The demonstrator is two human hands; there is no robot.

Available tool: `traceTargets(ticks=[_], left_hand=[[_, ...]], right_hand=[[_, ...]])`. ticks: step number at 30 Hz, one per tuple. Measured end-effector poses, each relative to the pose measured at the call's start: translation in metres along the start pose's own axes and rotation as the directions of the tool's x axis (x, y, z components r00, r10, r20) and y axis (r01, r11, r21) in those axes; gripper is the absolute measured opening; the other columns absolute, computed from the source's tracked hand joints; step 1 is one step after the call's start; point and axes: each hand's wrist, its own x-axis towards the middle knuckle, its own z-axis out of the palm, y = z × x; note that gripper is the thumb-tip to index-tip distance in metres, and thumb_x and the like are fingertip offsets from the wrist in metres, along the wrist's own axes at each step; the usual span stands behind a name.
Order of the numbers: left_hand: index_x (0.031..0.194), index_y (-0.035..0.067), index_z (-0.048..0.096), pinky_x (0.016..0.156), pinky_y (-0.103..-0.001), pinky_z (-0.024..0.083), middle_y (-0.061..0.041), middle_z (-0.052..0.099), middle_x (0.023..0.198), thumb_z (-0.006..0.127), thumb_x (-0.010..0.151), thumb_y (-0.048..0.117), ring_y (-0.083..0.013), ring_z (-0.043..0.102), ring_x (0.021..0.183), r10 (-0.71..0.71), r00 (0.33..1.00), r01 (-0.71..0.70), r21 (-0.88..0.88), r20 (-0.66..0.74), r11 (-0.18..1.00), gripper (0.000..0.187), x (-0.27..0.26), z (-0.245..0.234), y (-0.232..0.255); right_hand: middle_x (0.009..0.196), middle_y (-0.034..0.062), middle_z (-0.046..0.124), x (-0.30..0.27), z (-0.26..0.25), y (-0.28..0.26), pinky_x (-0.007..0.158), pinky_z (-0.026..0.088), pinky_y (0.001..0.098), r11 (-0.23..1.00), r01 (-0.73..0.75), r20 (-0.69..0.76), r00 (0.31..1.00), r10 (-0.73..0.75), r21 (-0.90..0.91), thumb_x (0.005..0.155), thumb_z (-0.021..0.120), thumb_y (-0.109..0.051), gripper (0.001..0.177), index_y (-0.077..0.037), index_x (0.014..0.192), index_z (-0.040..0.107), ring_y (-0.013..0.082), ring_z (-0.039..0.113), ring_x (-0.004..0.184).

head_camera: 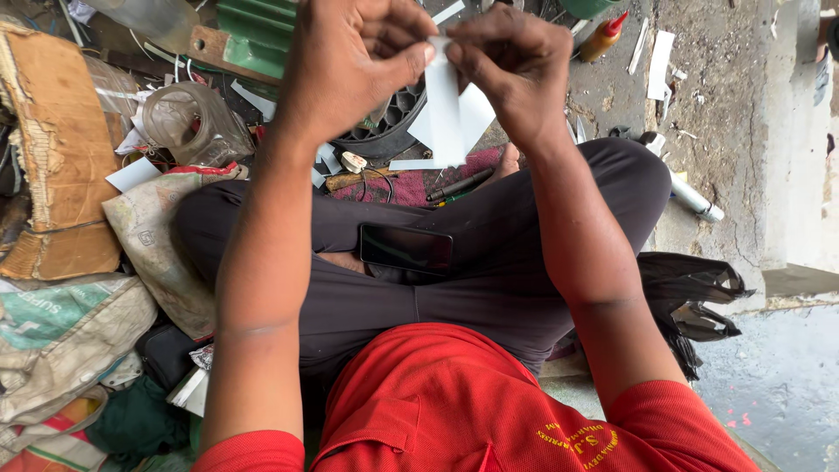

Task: The person sits on the floor and repeatedly inserts small white strips into the slots of a green motor housing. They tear the strips by hand, place them into the housing, and occasionally use shears to cut the material. The person handles the motor housing and the white strips throughout the task.

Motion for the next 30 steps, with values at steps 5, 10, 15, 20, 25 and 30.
traceTargets(ticks=[5,10,15,20,25,30], left_hand=[[0.113,0.001,0.075,0.08,-0.025,0.068,-0.009,0.08,0.1,0.079,0.103,0.01,-0.0122,0.08,0.089,-0.011,0.989,0.007,-0.028,-0.144,1.0,0.015,-0.015,0.024,0.012],[0.115,0.003,0.075,0.077,-0.026,0.066,-0.009,0.08,0.101,0.078,0.102,0.01,-0.0157,0.08,0.091,0.164,0.937,-0.072,0.29,-0.307,0.954,0.015,-0.043,0.047,0.009],[0.117,0.005,0.074,0.078,-0.025,0.066,-0.009,0.08,0.105,0.078,0.101,0.013,-0.0162,0.08,0.092,0.208,0.905,-0.068,0.356,-0.371,0.932,0.017,-0.058,0.062,-0.005],[0.119,0.002,0.073,0.077,-0.024,0.064,-0.008,0.079,0.101,0.08,0.096,0.015,-0.0122,0.078,0.089,0.018,0.893,0.034,0.106,-0.449,0.994,0.027,-0.084,0.074,-0.002],[0.113,0.001,0.076,0.067,-0.019,0.052,-0.005,0.077,0.091,0.079,0.099,0.011,-0.0052,0.066,0.077,-0.142,0.831,0.154,-0.023,-0.539,0.988,0.017,-0.12,0.094,-0.016],[0.11,0.0,0.075,0.068,-0.018,0.051,-0.001,0.075,0.089,0.078,0.099,0.011,-0.003,0.063,0.075,-0.097,0.803,0.16,0.056,-0.587,0.986,0.015,-0.147,0.104,-0.031]], right_hand=[[0.094,0.0093,0.069,-0.01,0.002,-0.014,0.068,0.055,0.0245,0.973,0.14,0.01,0.99,-0.14,-0.186,0.104,0.078,0.01,0.007,0.006,0.11,0.077,0.0109,0.067,0.08],[0.106,0.0098,0.069,-0.02,0.007,-0.035,0.079,0.061,0.0244,0.991,0.067,0.088,0.994,-0.057,-0.113,0.101,0.078,0.005,0.017,0.005,0.117,0.073,0.0128,0.07,0.095],[0.105,0.0102,0.072,-0.025,0.016,-0.036,0.086,0.06,0.0259,0.985,0.033,0.087,0.996,-0.019,-0.17,0.101,0.075,0.006,0.013,0.005,0.114,0.073,0.0135,0.071,0.096],[0.104,0.0097,0.071,-0.034,0.024,-0.041,0.085,0.06,0.0261,0.975,0.064,0.117,0.992,-0.04,-0.212,0.103,0.074,0.007,0.009,0.004,0.111,0.072,0.0138,0.07,0.097],[0.093,0.0073,0.073,-0.054,0.037,-0.047,0.064,0.056,0.0242,0.91,-0.042,0.137,0.985,0.108,-0.413,0.095,0.076,0.004,0.01,-0.001,0.103,0.074,0.0114,0.07,0.074],[0.094,0.0075,0.074,-0.068,0.052,-0.042,0.072,0.058,0.0265,0.884,0.03,0.201,0.977,0.073,-0.466,0.091,0.079,0.001,0.016,-0.002,0.106,0.075,0.0154,0.074,0.082]])
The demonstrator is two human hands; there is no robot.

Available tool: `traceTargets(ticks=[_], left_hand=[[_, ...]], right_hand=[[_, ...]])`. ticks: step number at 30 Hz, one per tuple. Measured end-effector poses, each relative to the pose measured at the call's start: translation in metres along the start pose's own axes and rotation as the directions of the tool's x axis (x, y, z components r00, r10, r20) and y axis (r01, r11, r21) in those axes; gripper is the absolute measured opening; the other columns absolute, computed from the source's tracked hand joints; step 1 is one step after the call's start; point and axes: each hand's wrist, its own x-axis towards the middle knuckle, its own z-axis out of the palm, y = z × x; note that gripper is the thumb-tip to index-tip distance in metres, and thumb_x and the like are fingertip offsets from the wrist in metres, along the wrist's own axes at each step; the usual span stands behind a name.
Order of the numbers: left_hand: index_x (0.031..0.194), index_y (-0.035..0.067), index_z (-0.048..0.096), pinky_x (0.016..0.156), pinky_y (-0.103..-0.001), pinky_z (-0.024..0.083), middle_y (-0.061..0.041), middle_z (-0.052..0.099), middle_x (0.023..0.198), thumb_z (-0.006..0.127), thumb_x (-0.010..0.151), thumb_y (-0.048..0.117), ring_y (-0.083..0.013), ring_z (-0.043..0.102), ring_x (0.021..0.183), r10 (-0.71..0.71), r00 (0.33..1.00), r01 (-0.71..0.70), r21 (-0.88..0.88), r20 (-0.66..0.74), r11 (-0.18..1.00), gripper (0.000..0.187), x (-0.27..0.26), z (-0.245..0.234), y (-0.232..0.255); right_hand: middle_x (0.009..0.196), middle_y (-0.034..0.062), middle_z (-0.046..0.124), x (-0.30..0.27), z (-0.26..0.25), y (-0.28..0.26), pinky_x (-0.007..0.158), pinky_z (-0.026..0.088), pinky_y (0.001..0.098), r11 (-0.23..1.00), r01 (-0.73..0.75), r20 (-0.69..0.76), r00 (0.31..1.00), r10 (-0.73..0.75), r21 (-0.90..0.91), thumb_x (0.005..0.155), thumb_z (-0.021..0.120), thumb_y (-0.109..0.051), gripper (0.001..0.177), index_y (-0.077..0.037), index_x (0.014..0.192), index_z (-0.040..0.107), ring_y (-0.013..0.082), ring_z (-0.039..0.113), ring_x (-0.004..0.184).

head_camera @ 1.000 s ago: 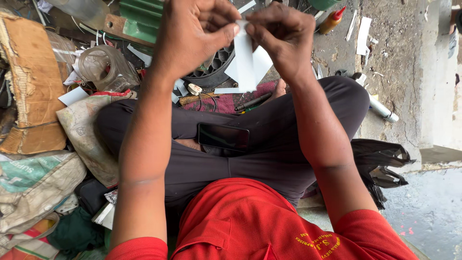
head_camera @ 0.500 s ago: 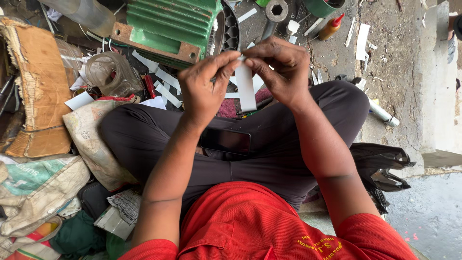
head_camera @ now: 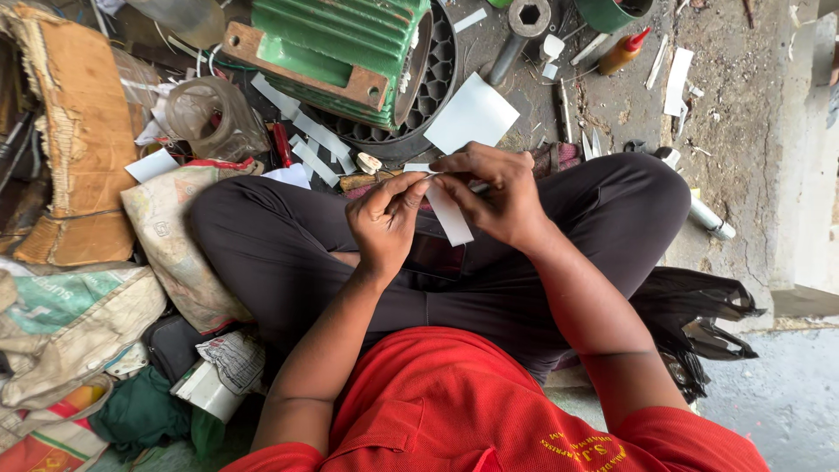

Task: The person sits on the floor and repeatedly inserts small white strips into the slots of a green motor housing. They tear the strips by hand, place them into the housing, and occasionally use shears to cut the material. The person handles the motor housing and the white strips throughout the task.

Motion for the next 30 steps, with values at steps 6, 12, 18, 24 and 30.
traceTargets(ticks=[6,12,18,24,30], left_hand=[[0.113,-0.003,0.074,0.072,-0.018,0.053,-0.003,0.074,0.092,0.075,0.101,0.01,-0.0042,0.065,0.081,-0.199,0.977,0.212,-0.257,0.077,0.943,0.018,-0.001,-0.005,-0.008],[0.115,-0.004,0.074,0.081,-0.022,0.059,-0.005,0.076,0.097,0.076,0.097,0.008,-0.007,0.07,0.086,-0.367,0.907,0.419,-0.512,0.206,0.75,0.021,0.012,-0.006,-0.003],[0.113,0.001,0.077,0.07,-0.02,0.055,-0.005,0.077,0.092,0.079,0.097,0.008,-0.0067,0.068,0.079,-0.118,0.993,0.119,-0.035,0.023,0.992,0.017,0.01,-0.004,0.008],[0.116,0.002,0.074,0.079,-0.023,0.063,-0.007,0.078,0.1,0.079,0.096,0.009,-0.0098,0.075,0.092,0.031,1.0,-0.031,-0.002,0.006,1.0,0.021,0.009,-0.002,0.007],[0.113,0.001,0.074,0.08,-0.023,0.064,-0.007,0.077,0.099,0.078,0.097,0.008,-0.0104,0.075,0.091,-0.078,0.996,0.082,-0.164,0.03,0.983,0.018,0.006,-0.002,0.003]], right_hand=[[0.095,0.0079,0.073,0.001,0.004,0.009,0.072,0.057,0.0283,0.998,0.04,0.016,0.999,-0.04,0.048,0.088,0.079,0.005,0.019,-0.003,0.105,0.075,0.0178,0.074,0.084],[0.1,0.0102,0.074,0.002,0.005,0.014,0.072,0.059,0.0286,0.98,0.173,0.03,0.985,-0.171,-0.097,0.087,0.078,0.008,0.02,-0.003,0.104,0.076,0.0196,0.076,0.088],[0.101,0.0092,0.073,0.004,0.003,0.018,0.081,0.061,0.028,0.993,0.036,0.036,0.999,-0.04,0.116,0.094,0.079,0.002,0.015,0.0,0.108,0.073,0.0163,0.074,0.092],[0.097,0.0087,0.072,-0.001,0.009,0.025,0.073,0.058,0.0256,0.977,0.012,-0.034,0.999,-0.005,0.211,0.098,0.076,0.004,0.007,0.002,0.101,0.071,0.0126,0.071,0.087],[0.096,0.0085,0.071,-0.002,0.009,0.025,0.072,0.057,0.0251,0.966,-0.009,-0.035,0.999,0.018,0.258,0.099,0.075,0.003,0.005,0.002,0.101,0.071,0.0119,0.07,0.086]])
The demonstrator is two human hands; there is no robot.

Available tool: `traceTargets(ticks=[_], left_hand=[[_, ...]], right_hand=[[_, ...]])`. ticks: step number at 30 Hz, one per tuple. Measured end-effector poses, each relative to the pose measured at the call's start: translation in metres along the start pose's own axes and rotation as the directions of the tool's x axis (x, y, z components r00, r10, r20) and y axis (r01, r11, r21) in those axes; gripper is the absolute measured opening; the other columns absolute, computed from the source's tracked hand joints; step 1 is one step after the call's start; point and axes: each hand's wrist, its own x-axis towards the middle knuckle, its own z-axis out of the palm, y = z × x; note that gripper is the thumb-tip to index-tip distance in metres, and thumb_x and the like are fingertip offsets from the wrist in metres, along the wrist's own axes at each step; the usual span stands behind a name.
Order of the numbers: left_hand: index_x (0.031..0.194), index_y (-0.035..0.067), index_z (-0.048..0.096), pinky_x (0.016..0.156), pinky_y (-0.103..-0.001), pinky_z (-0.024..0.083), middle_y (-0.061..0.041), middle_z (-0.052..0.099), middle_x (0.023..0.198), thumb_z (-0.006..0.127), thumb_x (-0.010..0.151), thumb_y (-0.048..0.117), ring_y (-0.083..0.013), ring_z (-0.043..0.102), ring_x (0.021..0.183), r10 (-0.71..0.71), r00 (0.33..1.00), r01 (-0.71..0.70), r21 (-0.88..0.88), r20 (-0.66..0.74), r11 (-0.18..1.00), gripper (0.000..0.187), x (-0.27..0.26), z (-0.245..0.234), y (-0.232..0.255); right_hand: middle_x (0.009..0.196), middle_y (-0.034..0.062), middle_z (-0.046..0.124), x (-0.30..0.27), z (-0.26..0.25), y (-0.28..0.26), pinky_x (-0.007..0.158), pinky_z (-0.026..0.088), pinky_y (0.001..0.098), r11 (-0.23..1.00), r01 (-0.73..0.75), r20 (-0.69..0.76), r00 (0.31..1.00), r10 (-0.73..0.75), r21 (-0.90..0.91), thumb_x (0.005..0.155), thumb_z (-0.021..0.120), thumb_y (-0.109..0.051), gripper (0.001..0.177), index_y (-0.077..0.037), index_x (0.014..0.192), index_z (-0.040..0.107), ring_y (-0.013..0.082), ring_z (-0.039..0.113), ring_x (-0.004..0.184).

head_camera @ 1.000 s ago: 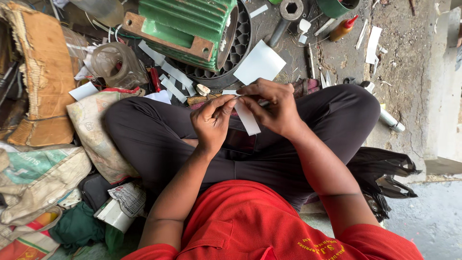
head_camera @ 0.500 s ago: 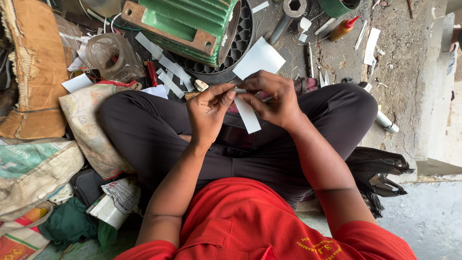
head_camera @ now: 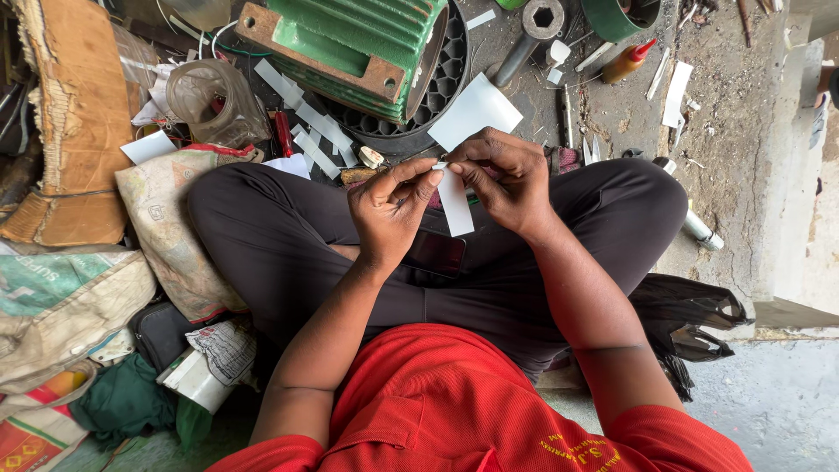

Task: The person sits on the floor and repeatedly inserts small white strips into the slots of a green motor housing. They tear the strips by hand, place them into the housing, and occasionally use shears to cut the material. The person handles the motor housing and the white strips throughout the task.

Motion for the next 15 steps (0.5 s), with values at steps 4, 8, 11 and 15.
traceTargets(ticks=[4,8,11,15], left_hand=[[0.112,0.001,0.074,0.078,-0.023,0.064,-0.007,0.077,0.1,0.075,0.1,0.008,-0.0099,0.074,0.09,0.053,0.999,-0.053,0.055,0.006,0.997,0.014,-0.0005,-0.0006,0.0013],[0.11,0.001,0.073,0.076,-0.022,0.063,-0.006,0.077,0.097,0.075,0.101,0.01,-0.009,0.074,0.087,0.076,0.997,-0.078,0.124,0.021,0.989,0.012,0.0012,-0.0008,0.0029],[0.111,0.0,0.073,0.077,-0.022,0.062,-0.007,0.075,0.099,0.074,0.103,0.013,-0.0085,0.072,0.087,-0.022,0.997,0.03,-0.107,0.078,0.994,0.015,0.0045,-0.0029,0.0025],[0.113,-0.002,0.071,0.08,-0.023,0.064,-0.008,0.075,0.1,0.075,0.101,0.014,-0.0105,0.074,0.091,0.002,0.993,0.012,-0.114,0.119,0.993,0.02,0.0083,-0.0046,0.0014]], right_hand=[[0.095,0.0086,0.071,-0.0002,0.0002,-0.0026,0.073,0.057,0.0254,1.0,-0.001,0.009,1.0,0.001,-0.008,0.099,0.075,0.001,0.004,0.002,0.101,0.071,0.0117,0.07,0.086],[0.096,0.0088,0.071,-0.0005,0.0002,-0.0034,0.074,0.056,0.0256,1.0,0.003,0.014,1.0,-0.003,0.009,0.1,0.074,0.002,0.004,0.002,0.101,0.07,0.0118,0.069,0.086],[0.096,0.0087,0.071,-0.0008,-0.0006,-0.0019,0.073,0.056,0.0252,1.0,-0.026,0.007,1.0,0.026,0.016,0.1,0.073,0.003,0.003,0.002,0.101,0.07,0.0117,0.069,0.086],[0.096,0.0077,0.07,-0.0013,-0.001,-0.0013,0.068,0.057,0.0237,0.99,-0.126,0.015,0.992,0.126,0.066,0.099,0.072,0.002,0.002,0.001,0.1,0.071,0.0098,0.069,0.081]])
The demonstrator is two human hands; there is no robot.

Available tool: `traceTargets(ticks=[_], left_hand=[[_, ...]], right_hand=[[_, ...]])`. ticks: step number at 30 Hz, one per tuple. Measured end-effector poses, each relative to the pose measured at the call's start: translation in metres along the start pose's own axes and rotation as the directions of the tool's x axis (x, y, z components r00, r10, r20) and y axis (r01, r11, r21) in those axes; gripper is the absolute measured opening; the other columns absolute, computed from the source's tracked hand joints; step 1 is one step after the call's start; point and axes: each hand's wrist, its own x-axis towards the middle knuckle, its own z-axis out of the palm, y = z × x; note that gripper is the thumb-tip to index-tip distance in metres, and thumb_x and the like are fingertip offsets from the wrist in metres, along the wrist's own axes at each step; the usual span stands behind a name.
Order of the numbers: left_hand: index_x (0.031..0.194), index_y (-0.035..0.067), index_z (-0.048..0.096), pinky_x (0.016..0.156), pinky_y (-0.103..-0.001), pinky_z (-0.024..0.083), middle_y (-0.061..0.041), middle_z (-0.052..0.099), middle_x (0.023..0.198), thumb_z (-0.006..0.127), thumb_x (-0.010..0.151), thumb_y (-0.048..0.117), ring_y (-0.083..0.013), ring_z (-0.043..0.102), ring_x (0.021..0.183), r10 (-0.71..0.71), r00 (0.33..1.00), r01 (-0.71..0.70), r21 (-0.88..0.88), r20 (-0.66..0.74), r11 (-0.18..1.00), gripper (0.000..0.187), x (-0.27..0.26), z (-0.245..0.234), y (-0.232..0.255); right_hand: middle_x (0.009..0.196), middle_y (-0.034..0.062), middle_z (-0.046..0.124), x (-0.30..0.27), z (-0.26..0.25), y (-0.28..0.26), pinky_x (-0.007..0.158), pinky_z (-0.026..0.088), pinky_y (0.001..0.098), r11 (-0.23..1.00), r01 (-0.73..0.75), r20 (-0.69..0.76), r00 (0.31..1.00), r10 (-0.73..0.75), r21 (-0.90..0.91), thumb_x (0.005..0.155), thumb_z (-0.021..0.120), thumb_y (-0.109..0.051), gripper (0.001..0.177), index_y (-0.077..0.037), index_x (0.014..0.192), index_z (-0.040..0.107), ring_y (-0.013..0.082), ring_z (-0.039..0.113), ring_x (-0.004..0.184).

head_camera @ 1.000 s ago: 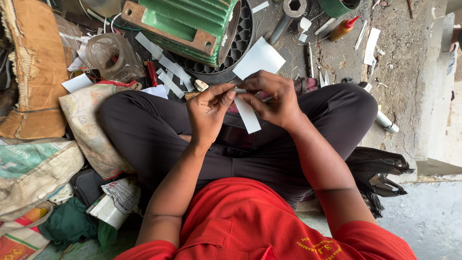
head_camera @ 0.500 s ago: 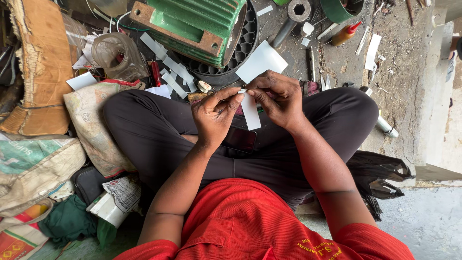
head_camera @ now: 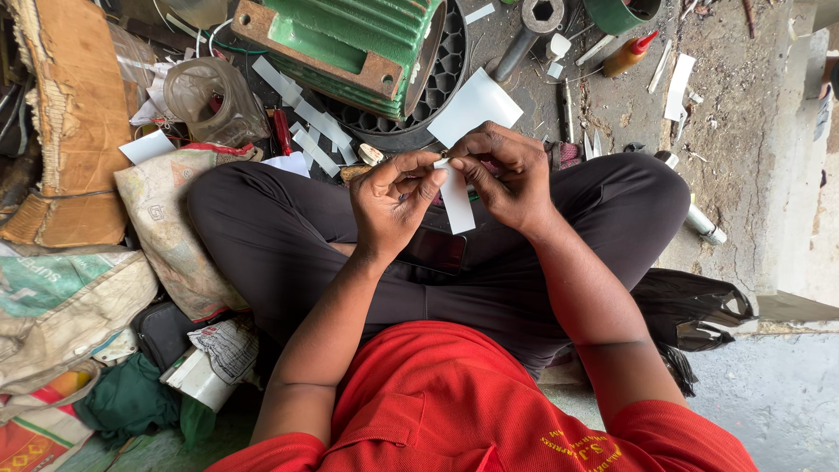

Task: The person sits on the floor and repeatedly inserts small white strips into the slots of a green motor housing. They tear the strips by hand, place them into the housing, and occasionally use shears to cut the material. The person handles the motor housing and the white strips throughout the task.

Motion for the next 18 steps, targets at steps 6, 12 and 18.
traceTargets(ticks=[6,12,18], left_hand=[[0.107,0.0,0.072,0.068,-0.021,0.061,-0.006,0.076,0.094,0.073,0.102,0.013,-0.0082,0.073,0.08,0.058,0.997,-0.05,0.147,-0.05,0.988,0.014,0.001,0.005,0.001],[0.109,-0.002,0.071,0.075,-0.024,0.063,-0.009,0.074,0.101,0.071,0.103,0.006,-0.011,0.073,0.088,0.092,0.994,-0.079,0.179,-0.062,0.981,0.01,0.0,0.009,0.008],[0.11,-0.002,0.072,0.076,-0.025,0.065,-0.01,0.075,0.101,0.073,0.099,0.005,-0.0129,0.076,0.09,0.062,0.995,-0.048,0.177,-0.072,0.983,0.013,0.002,0.014,0.007]], right_hand=[[0.098,0.0093,0.07,0.002,0.0,-0.005,0.077,0.058,0.0262,0.997,0.08,0.013,0.997,-0.08,-0.02,0.098,0.075,0.0,0.007,0.001,0.102,0.07,0.013,0.071,0.091],[0.1,0.0101,0.072,0.005,-0.003,-0.01,0.082,0.057,0.0286,0.978,0.161,0.024,0.987,-0.159,-0.134,0.095,0.074,0.003,0.007,0.002,0.101,0.071,0.0161,0.072,0.095],[0.096,0.0082,0.069,0.005,-0.002,-0.007,0.078,0.055,0.0264,0.988,0.113,-0.02,0.993,-0.115,-0.101,0.092,0.074,0.003,0.007,0.002,0.098,0.069,0.0142,0.068,0.086]])
